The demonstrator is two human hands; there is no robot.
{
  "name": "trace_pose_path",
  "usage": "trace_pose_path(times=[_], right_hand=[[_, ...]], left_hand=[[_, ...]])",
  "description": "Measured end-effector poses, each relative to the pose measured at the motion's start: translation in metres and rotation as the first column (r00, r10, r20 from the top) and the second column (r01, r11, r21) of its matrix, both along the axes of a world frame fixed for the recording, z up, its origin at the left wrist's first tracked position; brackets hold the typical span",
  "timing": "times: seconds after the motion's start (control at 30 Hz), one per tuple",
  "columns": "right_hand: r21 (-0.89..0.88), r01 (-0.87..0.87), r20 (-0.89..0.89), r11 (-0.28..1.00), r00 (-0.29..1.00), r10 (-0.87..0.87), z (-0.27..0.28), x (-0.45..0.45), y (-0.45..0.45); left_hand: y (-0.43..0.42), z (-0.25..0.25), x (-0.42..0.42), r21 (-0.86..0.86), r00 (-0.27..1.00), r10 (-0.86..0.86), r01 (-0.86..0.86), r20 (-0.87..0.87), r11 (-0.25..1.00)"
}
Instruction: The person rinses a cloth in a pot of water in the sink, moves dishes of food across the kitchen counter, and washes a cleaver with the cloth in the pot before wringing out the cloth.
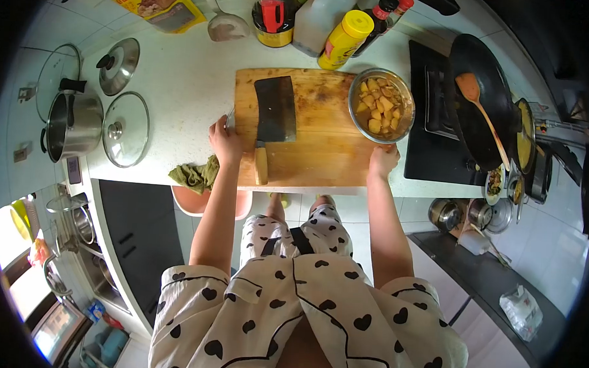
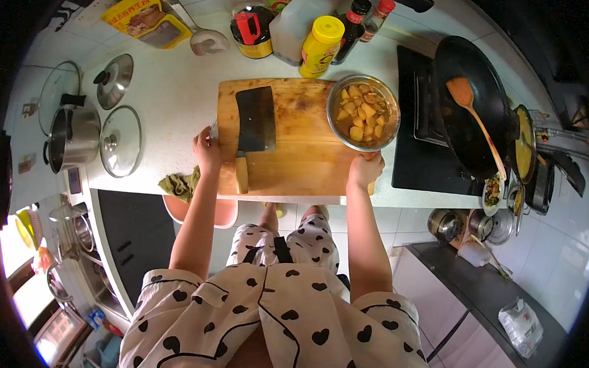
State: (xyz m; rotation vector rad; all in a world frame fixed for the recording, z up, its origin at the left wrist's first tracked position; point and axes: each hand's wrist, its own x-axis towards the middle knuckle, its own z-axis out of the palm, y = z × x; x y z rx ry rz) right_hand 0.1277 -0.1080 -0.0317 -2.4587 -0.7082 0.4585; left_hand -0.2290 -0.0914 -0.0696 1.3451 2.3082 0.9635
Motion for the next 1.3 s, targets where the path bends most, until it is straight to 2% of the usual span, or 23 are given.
trace_pose_path(times=[0.13, 0.17, 0.27, 0.33, 0.47, 0.53, 0.7, 0.8, 0.97, 1.07, 1.13, 1.3], right_hand=[[-0.148, 0.101, -0.002, 0.984, 0.995, -0.103, 0.011, 0.001, 0.011], [-0.183, 0.121, -0.008, 0.976, 0.992, -0.125, 0.01, 0.003, 0.013], [-0.187, 0.118, 0.024, 0.975, 0.993, -0.116, -0.004, 0.009, 0.012], [-0.161, 0.107, -0.027, 0.981, 0.993, -0.112, -0.009, 0.01, 0.011], [-0.163, 0.089, -0.115, 0.983, 0.987, -0.108, -0.015, 0.012, 0.004], [-0.155, 0.065, -0.098, 0.986, 0.992, -0.081, 0.001, -0.002, 0.003], [-0.148, 0.087, -0.128, 0.985, 0.986, -0.106, 0.003, -0.01, 0.002], [-0.175, 0.036, -0.177, 0.984, 0.982, -0.068, 0.007, -0.014, 0.0], [-0.116, -0.01, -0.303, 0.993, 0.953, -0.026, 0.004, -0.004, -0.005], [-0.077, -0.041, -0.383, 0.996, 0.924, 0.009, -0.008, 0.0, -0.008], [-0.113, -0.071, -0.393, 0.991, 0.919, 0.021, 0.015, -0.004, -0.003], [-0.108, -0.089, -0.438, 0.99, 0.898, 0.033, 0.014, -0.005, -0.004]], left_hand=[[0.003, 0.021, -0.009, -0.071, 0.998, -0.047, 0.05, 0.044, 0.996], [0.004, 0.02, -0.012, -0.059, 0.997, -0.074, 0.074, 0.011, 0.995], [0.004, 0.018, -0.018, -0.054, 0.991, -0.12, 0.117, -0.057, 0.992], [0.003, 0.019, -0.018, -0.082, 0.992, -0.111, 0.106, -0.056, 0.991], [0.001, 0.03, -0.017, -0.122, 0.999, -0.006, 0.002, -0.039, 0.992], [-0.001, 0.04, -0.019, -0.135, 0.998, 0.013, -0.021, -0.065, 0.991], [-0.001, 0.03, -0.026, -0.083, 0.998, 0.036, -0.04, -0.049, 0.996], [0.002, 0.025, -0.036, -0.082, 0.995, 0.046, -0.053, -0.091, 0.995], [0.015, 0.013, -0.036, -0.099, 0.989, 0.05, -0.064, -0.14, 0.993], [0.016, 0.022, -0.029, -0.147, 0.985, 0.058, -0.082, -0.165, 0.986], [0.016, 0.018, -0.032, -0.165, 0.981, 0.052, -0.084, -0.189, 0.983], [0.014, 0.013, -0.045, -0.152, 0.988, 0.04, -0.063, -0.148, 0.986]])
